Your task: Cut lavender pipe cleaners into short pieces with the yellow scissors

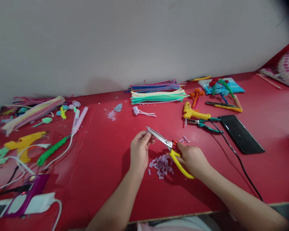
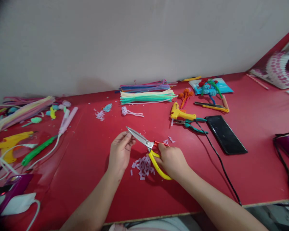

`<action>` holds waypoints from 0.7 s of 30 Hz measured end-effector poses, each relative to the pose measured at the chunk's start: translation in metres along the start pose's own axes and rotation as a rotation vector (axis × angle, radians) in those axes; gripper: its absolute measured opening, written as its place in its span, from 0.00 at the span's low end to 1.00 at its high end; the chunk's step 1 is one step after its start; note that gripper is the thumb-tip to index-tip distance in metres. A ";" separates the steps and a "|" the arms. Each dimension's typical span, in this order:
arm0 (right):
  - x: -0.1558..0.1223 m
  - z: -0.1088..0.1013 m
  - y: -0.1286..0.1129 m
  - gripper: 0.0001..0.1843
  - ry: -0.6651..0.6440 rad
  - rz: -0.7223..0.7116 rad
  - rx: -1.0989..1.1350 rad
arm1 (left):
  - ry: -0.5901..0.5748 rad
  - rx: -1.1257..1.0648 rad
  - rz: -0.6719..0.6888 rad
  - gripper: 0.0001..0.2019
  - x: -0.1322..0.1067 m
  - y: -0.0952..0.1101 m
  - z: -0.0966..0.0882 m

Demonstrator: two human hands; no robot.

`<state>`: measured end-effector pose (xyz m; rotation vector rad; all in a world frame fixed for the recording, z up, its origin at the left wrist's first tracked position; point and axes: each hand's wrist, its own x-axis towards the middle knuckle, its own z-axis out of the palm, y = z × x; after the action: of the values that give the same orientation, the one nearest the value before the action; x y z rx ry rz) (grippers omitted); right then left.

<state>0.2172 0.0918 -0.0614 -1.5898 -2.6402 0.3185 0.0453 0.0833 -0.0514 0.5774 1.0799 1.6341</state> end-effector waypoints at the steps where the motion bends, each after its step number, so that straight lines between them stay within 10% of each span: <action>1: 0.001 -0.002 0.001 0.20 0.012 0.022 0.003 | -0.005 0.012 -0.006 0.03 -0.001 0.000 0.000; 7: 0.007 -0.016 0.004 0.17 0.109 0.170 0.128 | -0.065 0.254 -0.040 0.06 -0.005 -0.001 0.001; 15: 0.011 -0.015 -0.008 0.10 0.041 0.117 0.880 | -0.369 0.563 -0.090 0.07 -0.014 -0.007 0.007; 21: 0.012 -0.012 0.008 0.10 0.099 0.134 0.806 | -0.405 0.582 -0.111 0.06 -0.014 -0.010 0.007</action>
<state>0.2198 0.1081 -0.0517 -1.4176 -1.9177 1.0991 0.0612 0.0733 -0.0549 1.1503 1.2463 1.0293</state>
